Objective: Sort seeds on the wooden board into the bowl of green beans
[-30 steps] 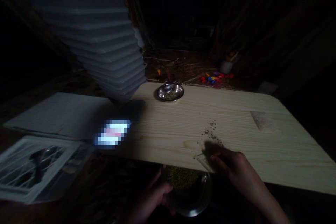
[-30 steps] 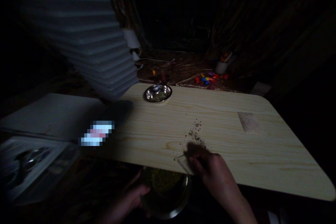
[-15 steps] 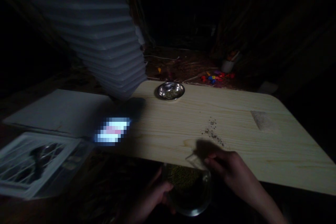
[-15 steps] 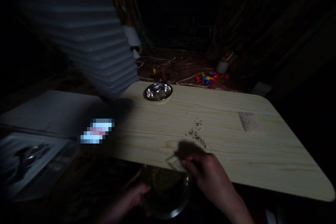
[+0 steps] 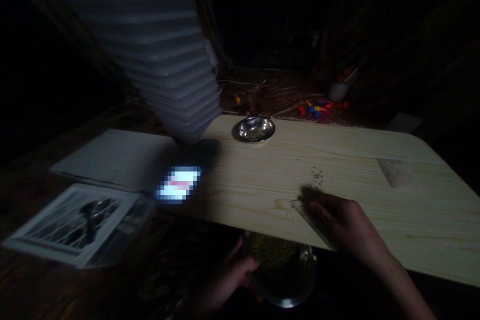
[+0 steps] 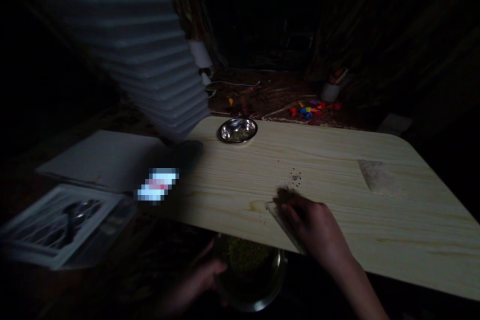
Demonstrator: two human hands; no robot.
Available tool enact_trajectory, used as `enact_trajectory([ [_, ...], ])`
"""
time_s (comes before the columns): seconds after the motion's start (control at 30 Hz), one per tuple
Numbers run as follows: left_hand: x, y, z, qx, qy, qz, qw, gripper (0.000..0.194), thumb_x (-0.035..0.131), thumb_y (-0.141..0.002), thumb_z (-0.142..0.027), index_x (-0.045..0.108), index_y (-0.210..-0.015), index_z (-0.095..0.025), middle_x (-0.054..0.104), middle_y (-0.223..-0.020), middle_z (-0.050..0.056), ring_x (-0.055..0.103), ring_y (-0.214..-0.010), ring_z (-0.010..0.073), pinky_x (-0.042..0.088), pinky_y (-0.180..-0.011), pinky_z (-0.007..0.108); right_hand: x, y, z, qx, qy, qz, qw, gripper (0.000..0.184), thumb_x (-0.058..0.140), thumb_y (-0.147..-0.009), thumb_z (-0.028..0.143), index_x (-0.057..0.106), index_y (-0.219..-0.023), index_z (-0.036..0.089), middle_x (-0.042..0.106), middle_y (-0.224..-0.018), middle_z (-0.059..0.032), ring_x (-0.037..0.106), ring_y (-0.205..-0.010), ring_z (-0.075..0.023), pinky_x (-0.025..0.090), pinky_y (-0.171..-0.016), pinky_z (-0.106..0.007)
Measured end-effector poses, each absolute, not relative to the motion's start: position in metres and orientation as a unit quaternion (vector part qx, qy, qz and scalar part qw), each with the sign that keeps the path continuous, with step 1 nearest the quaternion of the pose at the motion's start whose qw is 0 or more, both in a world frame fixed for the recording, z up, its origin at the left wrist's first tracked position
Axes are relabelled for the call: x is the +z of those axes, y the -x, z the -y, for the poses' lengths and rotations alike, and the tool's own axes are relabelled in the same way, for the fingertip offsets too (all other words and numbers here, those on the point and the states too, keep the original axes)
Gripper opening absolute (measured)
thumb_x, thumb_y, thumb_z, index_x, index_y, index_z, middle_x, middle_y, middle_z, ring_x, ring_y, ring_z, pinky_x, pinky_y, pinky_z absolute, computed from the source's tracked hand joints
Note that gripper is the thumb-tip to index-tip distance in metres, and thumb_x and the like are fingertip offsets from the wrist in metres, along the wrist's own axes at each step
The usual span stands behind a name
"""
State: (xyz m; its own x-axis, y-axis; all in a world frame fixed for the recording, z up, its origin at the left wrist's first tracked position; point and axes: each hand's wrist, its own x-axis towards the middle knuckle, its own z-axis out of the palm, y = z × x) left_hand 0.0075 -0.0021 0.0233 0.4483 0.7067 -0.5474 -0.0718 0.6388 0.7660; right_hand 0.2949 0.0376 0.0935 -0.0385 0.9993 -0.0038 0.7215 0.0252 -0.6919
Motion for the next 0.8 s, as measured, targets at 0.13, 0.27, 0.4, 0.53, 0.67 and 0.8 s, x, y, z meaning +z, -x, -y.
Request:
enact_trajectory([
  [0.13,0.032,-0.008,0.003,0.247,-0.347,-0.459,0.780,0.060,0.054,-0.084,-0.019,0.032,-0.140,-0.023,0.055,-0.134,0.013,0.070,-0.074,0.0180,0.059,-0.058,0.033,0.096,-0.297,-0.032,0.291,0.641,0.656,0.272,0.032,0.051,-0.090,0.045,0.074,-0.089,0.023,0.077,-0.087,-0.0060,0.071,-0.077,-0.0250,0.052,-0.068,-0.036],
  [0.27,0.031,-0.009,0.006,0.265,-0.321,-0.464,0.782,0.064,0.055,-0.079,-0.017,0.033,-0.139,-0.021,0.063,-0.119,0.012,0.069,-0.064,0.0177,0.057,-0.052,0.032,0.097,-0.306,-0.020,0.293,0.653,0.635,0.291,0.034,0.053,-0.087,0.050,0.075,-0.085,0.025,0.077,-0.085,-0.0065,0.071,-0.073,-0.0260,0.054,-0.063,-0.035],
  [0.4,0.024,-0.009,0.007,0.270,-0.333,-0.470,0.772,0.067,0.056,-0.077,-0.019,0.034,-0.139,-0.020,0.062,-0.122,0.014,0.070,-0.065,0.0195,0.058,-0.052,0.034,0.094,-0.307,-0.008,0.327,0.646,0.634,0.271,0.039,0.053,-0.087,0.054,0.076,-0.088,0.023,0.078,-0.087,-0.0071,0.072,-0.075,-0.0260,0.055,-0.064,-0.033],
  [0.53,0.020,-0.009,0.005,0.259,-0.350,-0.465,0.771,0.070,0.057,-0.078,-0.022,0.029,-0.142,-0.022,0.058,-0.130,0.014,0.071,-0.069,0.0209,0.059,-0.054,0.035,0.090,-0.302,-0.005,0.345,0.638,0.641,0.251,0.038,0.050,-0.090,0.050,0.075,-0.092,0.021,0.078,-0.089,-0.0066,0.072,-0.080,-0.0260,0.054,-0.069,-0.033],
  [0.67,0.022,-0.010,0.003,0.247,-0.350,-0.465,0.775,0.073,0.055,-0.080,-0.022,0.022,-0.144,-0.019,0.059,-0.129,0.017,0.070,-0.068,0.0199,0.059,-0.054,0.035,0.087,-0.302,-0.010,0.340,0.649,0.632,0.252,0.033,0.051,-0.090,0.044,0.076,-0.092,0.023,0.077,-0.090,-0.0057,0.072,-0.081,-0.0257,0.054,-0.070,-0.036],
  [0.8,0.026,-0.011,0.003,0.245,-0.347,-0.476,0.770,0.076,0.056,-0.080,-0.022,0.017,-0.144,-0.016,0.055,-0.132,0.021,0.071,-0.074,0.0229,0.060,-0.055,0.036,0.092,-0.296,-0.011,0.317,0.656,0.630,0.269,0.031,0.051,-0.090,0.042,0.076,-0.089,0.024,0.077,-0.087,-0.0046,0.072,-0.078,-0.0250,0.053,-0.068,-0.037],
])
